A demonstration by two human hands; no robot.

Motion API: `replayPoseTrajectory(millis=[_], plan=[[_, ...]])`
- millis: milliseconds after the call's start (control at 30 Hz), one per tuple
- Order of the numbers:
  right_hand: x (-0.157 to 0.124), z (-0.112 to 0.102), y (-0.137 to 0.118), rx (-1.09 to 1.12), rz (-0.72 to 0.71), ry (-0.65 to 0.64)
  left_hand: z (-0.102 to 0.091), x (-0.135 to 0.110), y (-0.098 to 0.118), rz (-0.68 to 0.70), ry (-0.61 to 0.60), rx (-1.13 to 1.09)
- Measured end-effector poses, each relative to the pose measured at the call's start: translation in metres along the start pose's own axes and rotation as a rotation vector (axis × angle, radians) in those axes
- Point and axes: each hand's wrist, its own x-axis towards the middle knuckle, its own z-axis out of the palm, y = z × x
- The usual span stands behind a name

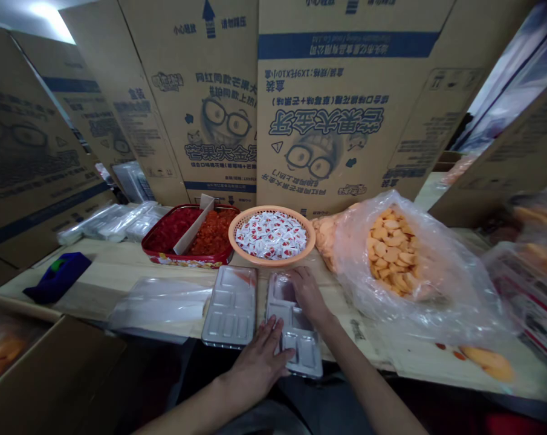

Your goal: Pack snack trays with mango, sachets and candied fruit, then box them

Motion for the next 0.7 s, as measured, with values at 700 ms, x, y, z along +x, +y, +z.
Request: replayPoseTrajectory(millis=[700], plan=[[0.016,-0.096,0.019,0.016,0.330,0.436,-0.048,0.037,0.011,-0.570,0.406,-1.728]])
